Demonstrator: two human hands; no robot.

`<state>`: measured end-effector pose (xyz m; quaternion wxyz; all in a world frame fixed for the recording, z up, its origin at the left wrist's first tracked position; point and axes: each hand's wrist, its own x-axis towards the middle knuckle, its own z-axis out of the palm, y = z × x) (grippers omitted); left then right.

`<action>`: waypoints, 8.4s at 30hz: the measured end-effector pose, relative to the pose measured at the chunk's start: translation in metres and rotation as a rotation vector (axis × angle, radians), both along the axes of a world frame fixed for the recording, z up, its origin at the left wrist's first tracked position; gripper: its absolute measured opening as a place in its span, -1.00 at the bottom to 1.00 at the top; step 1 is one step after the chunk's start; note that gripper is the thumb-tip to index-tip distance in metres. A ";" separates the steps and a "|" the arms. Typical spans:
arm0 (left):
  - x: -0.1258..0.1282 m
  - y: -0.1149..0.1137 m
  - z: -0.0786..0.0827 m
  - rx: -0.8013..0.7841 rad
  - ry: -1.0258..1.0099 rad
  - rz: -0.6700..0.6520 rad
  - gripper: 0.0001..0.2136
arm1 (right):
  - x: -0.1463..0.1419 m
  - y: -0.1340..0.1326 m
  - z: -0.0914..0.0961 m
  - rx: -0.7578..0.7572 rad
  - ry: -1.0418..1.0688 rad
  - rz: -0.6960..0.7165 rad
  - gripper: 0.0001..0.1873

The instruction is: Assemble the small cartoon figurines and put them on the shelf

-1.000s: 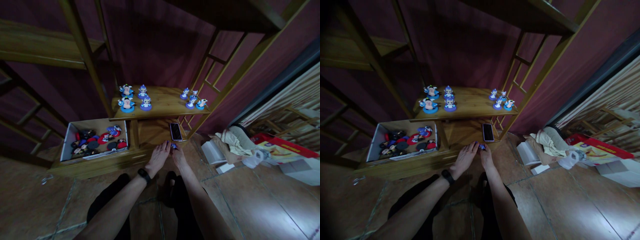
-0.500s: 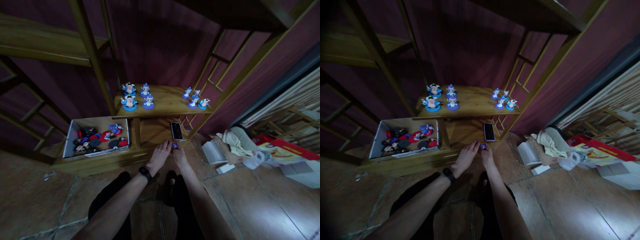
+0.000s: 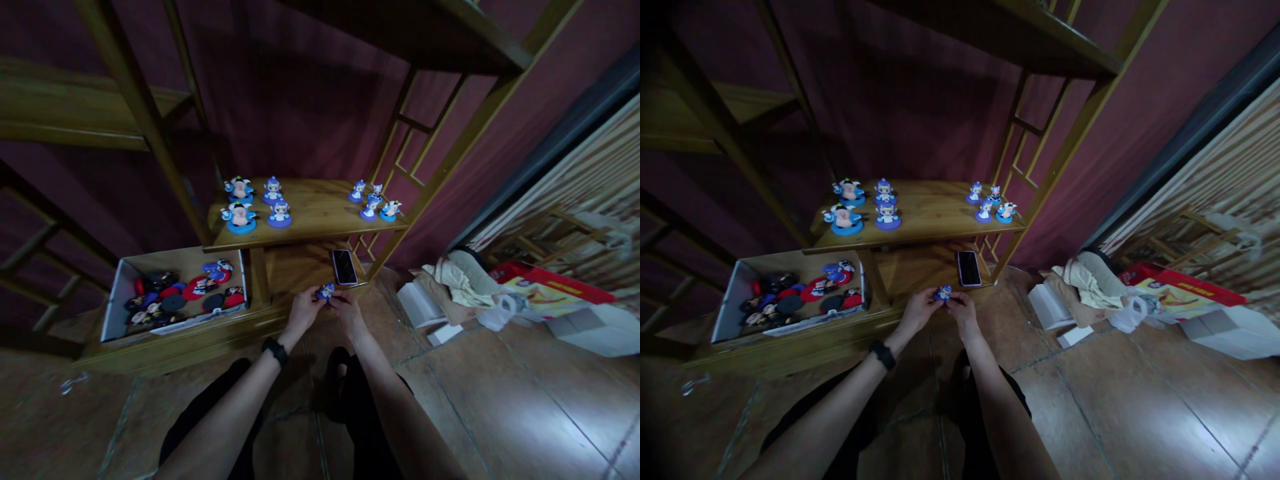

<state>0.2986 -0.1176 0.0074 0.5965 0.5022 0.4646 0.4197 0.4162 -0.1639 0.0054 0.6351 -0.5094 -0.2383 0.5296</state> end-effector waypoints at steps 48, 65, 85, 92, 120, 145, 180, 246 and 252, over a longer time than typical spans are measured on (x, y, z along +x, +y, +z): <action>0.000 -0.007 -0.005 -0.149 -0.236 0.030 -0.68 | 0.001 0.000 0.005 -0.063 0.001 -0.027 -0.70; -0.013 -0.013 -0.002 -0.356 -0.356 0.045 -0.91 | -0.005 -0.007 0.006 -0.130 0.131 -0.004 -0.73; -0.038 -0.048 0.022 -0.608 -0.512 -0.022 -0.81 | -0.014 -0.050 0.023 -0.068 0.177 0.090 -0.74; -0.046 -0.073 0.012 -0.629 -0.518 -0.024 -0.81 | -0.025 -0.073 0.010 -0.124 0.221 0.086 -0.75; -0.054 -0.103 0.013 -0.436 -0.513 0.117 -0.83 | -0.048 -0.096 0.018 0.069 -0.100 0.126 -0.61; -0.044 -0.101 -0.002 -0.431 -0.558 0.104 -0.88 | -0.042 -0.093 0.014 0.028 -0.008 0.071 -0.65; -0.036 -0.103 0.006 -0.411 -0.512 0.210 -0.63 | -0.034 -0.094 0.021 0.081 -0.105 0.139 -0.62; -0.046 -0.081 -0.011 -0.618 -0.347 0.075 -0.75 | -0.025 0.192 0.220 0.377 -1.289 0.191 -0.71; -0.048 -0.087 0.001 -0.613 -0.336 0.073 -0.70 | -0.026 0.190 0.219 0.371 -1.289 0.211 -0.63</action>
